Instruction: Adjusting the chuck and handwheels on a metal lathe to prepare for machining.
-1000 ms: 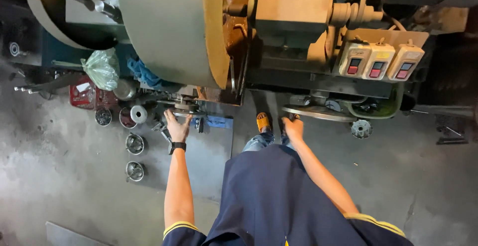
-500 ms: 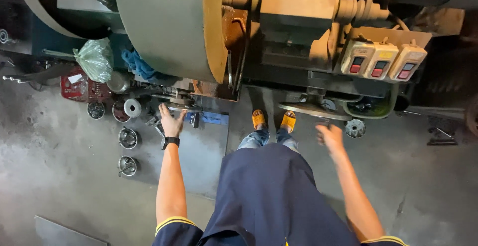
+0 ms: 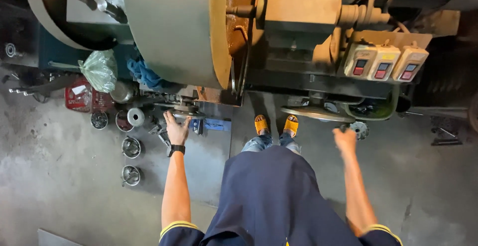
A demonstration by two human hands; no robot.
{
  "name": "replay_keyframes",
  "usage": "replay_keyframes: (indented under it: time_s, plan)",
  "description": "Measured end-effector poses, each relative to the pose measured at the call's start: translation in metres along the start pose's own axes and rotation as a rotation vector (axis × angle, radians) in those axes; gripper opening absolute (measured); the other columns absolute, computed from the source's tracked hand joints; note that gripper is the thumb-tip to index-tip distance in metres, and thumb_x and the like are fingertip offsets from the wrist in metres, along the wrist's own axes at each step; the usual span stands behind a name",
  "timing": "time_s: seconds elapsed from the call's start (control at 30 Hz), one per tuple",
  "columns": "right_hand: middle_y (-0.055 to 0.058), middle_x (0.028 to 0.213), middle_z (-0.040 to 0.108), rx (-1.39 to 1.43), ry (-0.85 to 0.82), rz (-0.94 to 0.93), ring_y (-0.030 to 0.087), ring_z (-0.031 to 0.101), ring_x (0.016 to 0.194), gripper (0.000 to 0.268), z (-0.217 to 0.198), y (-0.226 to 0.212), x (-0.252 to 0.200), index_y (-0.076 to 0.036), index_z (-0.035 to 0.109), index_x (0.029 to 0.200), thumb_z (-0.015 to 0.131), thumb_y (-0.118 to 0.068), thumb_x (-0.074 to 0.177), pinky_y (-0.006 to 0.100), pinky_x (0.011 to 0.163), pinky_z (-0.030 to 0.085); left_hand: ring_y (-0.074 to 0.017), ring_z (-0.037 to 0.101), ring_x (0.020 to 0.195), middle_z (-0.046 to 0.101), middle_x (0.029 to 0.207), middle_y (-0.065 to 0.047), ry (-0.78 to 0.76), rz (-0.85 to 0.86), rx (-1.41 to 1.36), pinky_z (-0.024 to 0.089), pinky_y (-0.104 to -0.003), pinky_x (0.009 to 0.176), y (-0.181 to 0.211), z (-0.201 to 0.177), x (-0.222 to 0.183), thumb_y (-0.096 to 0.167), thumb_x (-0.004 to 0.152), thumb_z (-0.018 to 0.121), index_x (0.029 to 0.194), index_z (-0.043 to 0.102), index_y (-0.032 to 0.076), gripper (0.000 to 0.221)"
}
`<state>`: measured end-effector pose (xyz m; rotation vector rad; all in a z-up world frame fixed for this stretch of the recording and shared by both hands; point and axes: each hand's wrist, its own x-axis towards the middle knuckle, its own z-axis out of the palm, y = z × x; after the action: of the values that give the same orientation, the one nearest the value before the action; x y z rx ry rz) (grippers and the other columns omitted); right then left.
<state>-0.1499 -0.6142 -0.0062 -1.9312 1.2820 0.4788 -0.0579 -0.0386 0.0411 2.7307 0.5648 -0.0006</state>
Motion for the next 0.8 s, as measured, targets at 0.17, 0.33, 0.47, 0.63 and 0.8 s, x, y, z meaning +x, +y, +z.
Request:
replay_keyframes:
  time_s: [0.17, 0.33, 0.47, 0.63, 0.8]
  plan:
    - [0.029, 0.075, 0.06, 0.255, -0.098, -0.099, 0.034, 0.06, 0.072, 0.031, 0.051, -0.076, -0.095, 0.014, 0.064, 0.086, 0.058, -0.014, 0.077, 0.043, 0.061, 0.045, -0.0519, 0.054, 0.097, 0.028, 0.138, -0.031, -0.029, 0.006, 0.01, 0.048, -0.057, 0.08, 0.001, 0.002, -0.004, 0.05, 0.069, 0.072, 0.136, 0.029, -0.005, 0.096]
    - [0.029, 0.098, 0.057, 0.067, -0.313, -0.109, 0.038, 0.054, 0.102, 0.045, 0.118, -0.083, -0.07, 0.012, 0.06, 0.098, 0.058, -0.029, 0.078, 0.046, 0.084, 0.04, -0.0525, 0.054, 0.096, 0.032, 0.135, -0.033, 0.034, 0.033, 0.016, 0.048, -0.059, 0.079, -0.003, 0.012, -0.003, 0.051, 0.067, 0.073, 0.135, 0.032, -0.006, 0.098]
    - [0.019, 0.127, 0.052, -0.182, -0.476, -0.005, 0.032, 0.044, 0.124, 0.063, 0.136, -0.074, -0.05, 0.004, 0.055, 0.119, 0.051, -0.045, 0.079, 0.052, 0.099, 0.031, -0.0515, 0.055, 0.096, 0.034, 0.134, -0.033, 0.052, 0.078, 0.087, 0.049, -0.057, 0.077, -0.012, 0.017, -0.002, 0.052, 0.066, 0.073, 0.134, 0.034, -0.007, 0.098]
    - [0.017, 0.071, 0.062, 0.344, -0.377, -0.037, 0.026, 0.063, 0.059, 0.023, 0.057, -0.062, -0.068, 0.002, 0.063, 0.087, 0.064, -0.017, 0.075, 0.038, 0.051, 0.053, -0.0512, 0.055, 0.097, 0.035, 0.133, -0.033, 0.018, 0.097, 0.072, 0.049, -0.057, 0.078, -0.017, 0.008, 0.004, 0.053, 0.068, 0.072, 0.134, 0.033, -0.006, 0.097]
    - [0.012, 0.062, 0.055, 0.338, -0.283, 0.021, 0.02, 0.057, 0.053, 0.018, -0.01, -0.012, -0.012, 0.002, 0.06, 0.085, 0.063, -0.014, 0.078, 0.034, 0.047, 0.049, -0.0513, 0.055, 0.097, 0.037, 0.132, -0.033, 0.038, 0.093, 0.078, 0.048, -0.058, 0.077, -0.022, 0.008, 0.005, 0.053, 0.068, 0.072, 0.133, 0.035, -0.006, 0.096]
